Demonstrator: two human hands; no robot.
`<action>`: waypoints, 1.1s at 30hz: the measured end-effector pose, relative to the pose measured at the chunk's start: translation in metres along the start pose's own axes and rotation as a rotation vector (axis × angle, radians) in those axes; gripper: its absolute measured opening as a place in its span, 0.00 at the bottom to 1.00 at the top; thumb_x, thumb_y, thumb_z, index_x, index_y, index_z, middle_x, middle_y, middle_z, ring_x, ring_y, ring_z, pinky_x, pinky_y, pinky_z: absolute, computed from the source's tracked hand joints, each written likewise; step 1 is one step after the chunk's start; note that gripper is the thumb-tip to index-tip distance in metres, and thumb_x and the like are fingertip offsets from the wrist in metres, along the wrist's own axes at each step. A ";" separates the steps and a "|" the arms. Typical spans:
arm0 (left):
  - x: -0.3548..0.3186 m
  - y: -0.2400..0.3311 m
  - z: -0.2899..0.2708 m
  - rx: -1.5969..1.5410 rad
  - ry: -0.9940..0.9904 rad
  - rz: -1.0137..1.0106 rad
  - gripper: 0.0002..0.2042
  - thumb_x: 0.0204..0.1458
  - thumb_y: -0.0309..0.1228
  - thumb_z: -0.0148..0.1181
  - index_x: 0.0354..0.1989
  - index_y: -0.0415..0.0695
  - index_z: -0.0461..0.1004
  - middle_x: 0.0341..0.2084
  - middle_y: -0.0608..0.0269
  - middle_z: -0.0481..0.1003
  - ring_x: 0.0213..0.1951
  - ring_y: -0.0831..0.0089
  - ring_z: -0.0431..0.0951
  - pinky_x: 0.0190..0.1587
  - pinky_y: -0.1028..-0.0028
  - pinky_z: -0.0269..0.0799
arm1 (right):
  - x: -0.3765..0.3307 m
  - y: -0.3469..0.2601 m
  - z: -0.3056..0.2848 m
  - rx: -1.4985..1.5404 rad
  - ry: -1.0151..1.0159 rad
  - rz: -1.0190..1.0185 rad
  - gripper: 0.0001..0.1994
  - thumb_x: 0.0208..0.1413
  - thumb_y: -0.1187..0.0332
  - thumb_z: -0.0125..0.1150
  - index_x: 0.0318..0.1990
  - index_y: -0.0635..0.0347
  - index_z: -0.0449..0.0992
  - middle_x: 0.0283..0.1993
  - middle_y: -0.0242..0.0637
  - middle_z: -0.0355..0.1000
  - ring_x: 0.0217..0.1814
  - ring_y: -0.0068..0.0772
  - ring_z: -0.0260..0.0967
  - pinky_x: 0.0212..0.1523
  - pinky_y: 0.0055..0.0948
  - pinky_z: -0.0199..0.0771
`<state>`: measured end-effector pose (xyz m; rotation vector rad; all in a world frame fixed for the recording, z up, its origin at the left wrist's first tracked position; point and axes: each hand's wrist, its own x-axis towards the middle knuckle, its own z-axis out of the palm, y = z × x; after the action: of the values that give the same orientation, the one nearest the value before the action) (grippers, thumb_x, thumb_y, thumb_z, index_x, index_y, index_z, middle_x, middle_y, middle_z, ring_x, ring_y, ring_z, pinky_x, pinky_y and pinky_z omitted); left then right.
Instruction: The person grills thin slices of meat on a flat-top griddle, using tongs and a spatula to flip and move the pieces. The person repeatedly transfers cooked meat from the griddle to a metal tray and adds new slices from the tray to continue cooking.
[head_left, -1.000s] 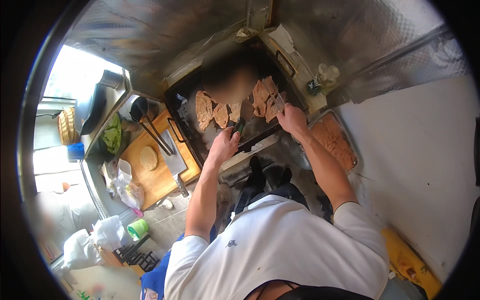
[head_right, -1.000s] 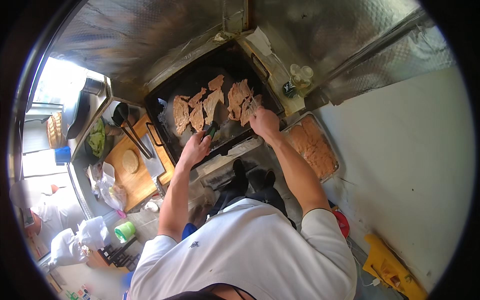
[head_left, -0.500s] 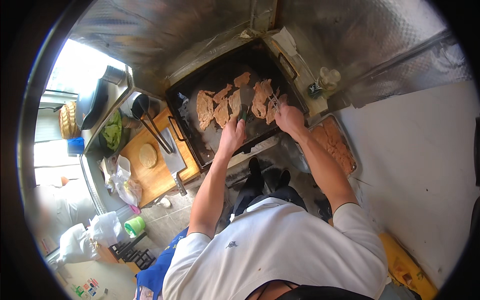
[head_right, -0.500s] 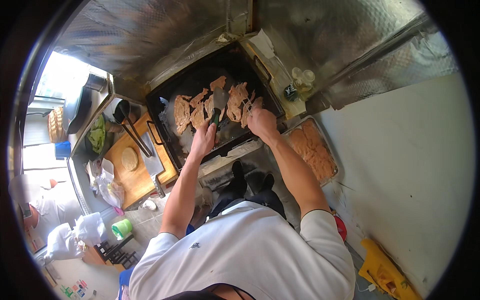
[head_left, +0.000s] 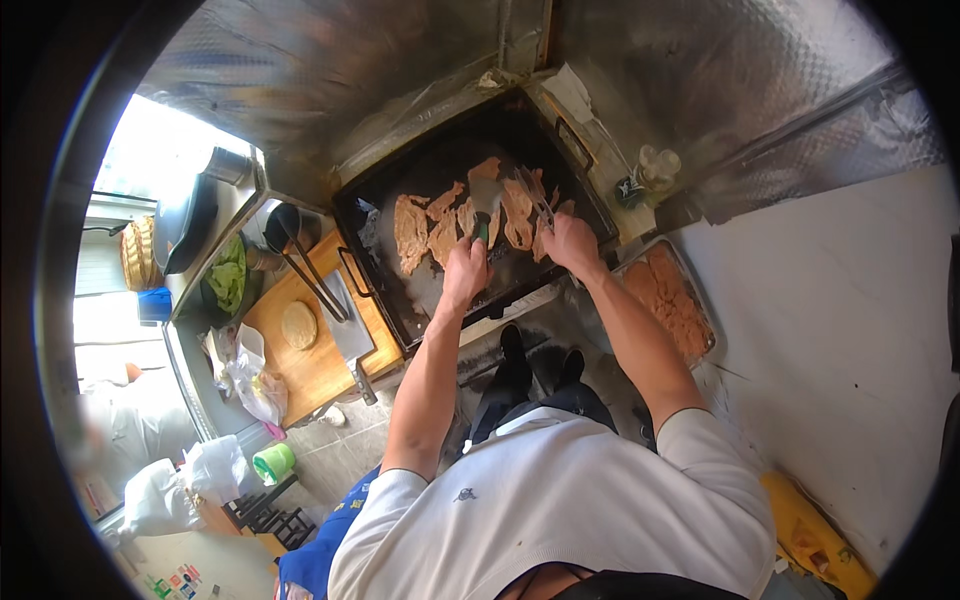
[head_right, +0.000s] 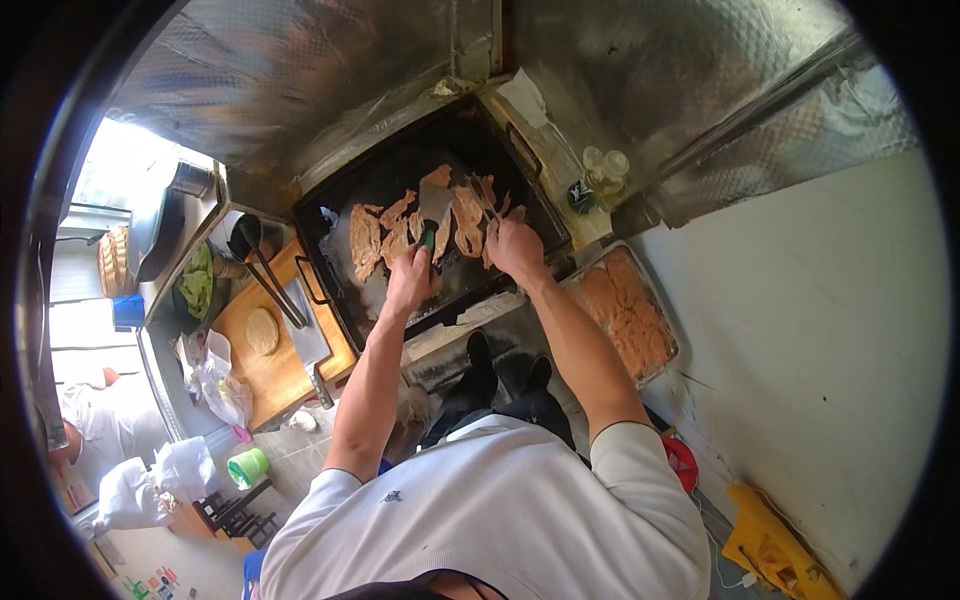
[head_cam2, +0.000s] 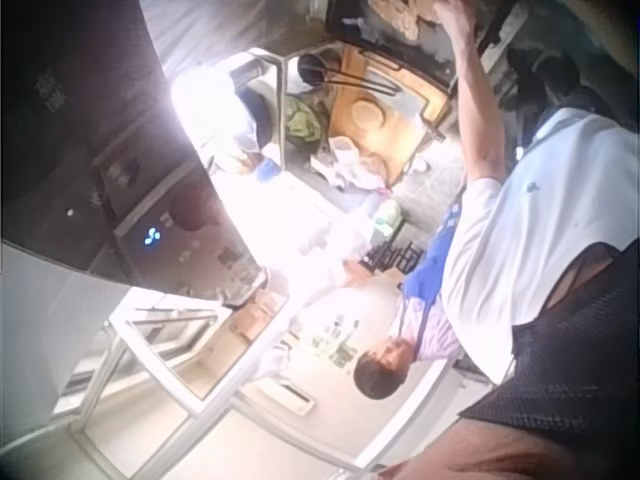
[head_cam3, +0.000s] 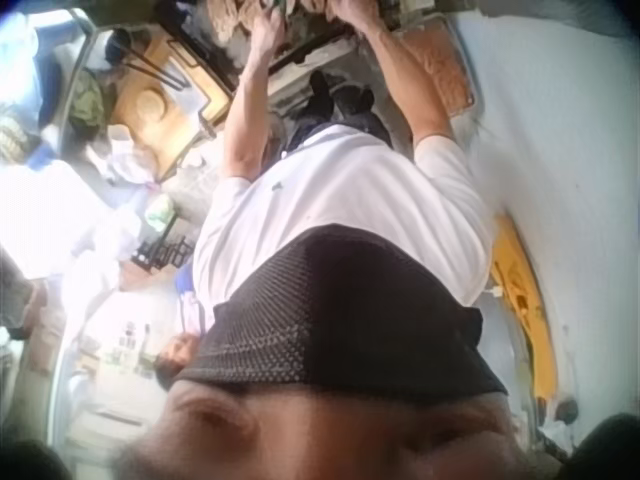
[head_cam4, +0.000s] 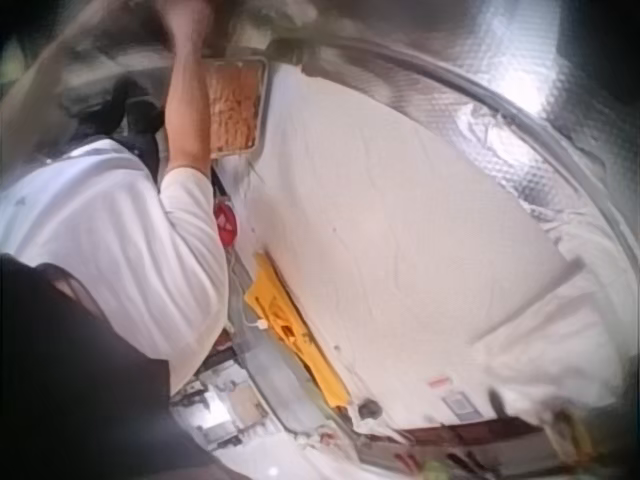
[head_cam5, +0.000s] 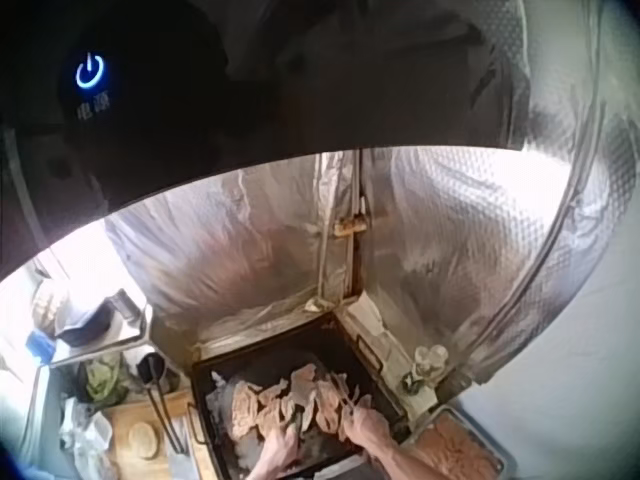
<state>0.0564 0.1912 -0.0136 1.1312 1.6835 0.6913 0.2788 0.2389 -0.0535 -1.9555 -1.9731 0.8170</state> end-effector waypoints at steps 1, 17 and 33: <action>0.002 0.000 -0.003 0.015 -0.018 0.001 0.19 0.65 0.41 0.47 0.42 0.33 0.73 0.19 0.60 0.73 0.23 0.70 0.76 0.29 0.66 0.70 | 0.001 0.001 0.000 0.033 0.010 -0.017 0.17 0.57 0.59 0.58 0.36 0.70 0.77 0.33 0.60 0.78 0.40 0.65 0.77 0.44 0.54 0.77; -0.082 -0.016 -0.001 -0.029 -0.310 -0.089 0.17 0.68 0.39 0.49 0.47 0.34 0.72 0.18 0.62 0.71 0.22 0.72 0.74 0.29 0.68 0.69 | -0.061 0.071 -0.067 0.149 -0.285 0.252 0.19 0.64 0.56 0.54 0.42 0.68 0.74 0.35 0.56 0.76 0.39 0.59 0.76 0.40 0.54 0.73; -0.085 -0.012 -0.001 0.086 -0.401 -0.093 0.19 0.66 0.39 0.49 0.51 0.34 0.72 0.19 0.61 0.74 0.25 0.69 0.77 0.33 0.67 0.72 | -0.076 0.059 -0.052 -0.236 -0.131 0.012 0.15 0.60 0.59 0.56 0.40 0.66 0.74 0.32 0.57 0.78 0.36 0.63 0.77 0.39 0.57 0.76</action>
<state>0.0603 0.1087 0.0109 1.1558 1.4208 0.3087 0.3623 0.1726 -0.0271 -2.0910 -2.2256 0.7633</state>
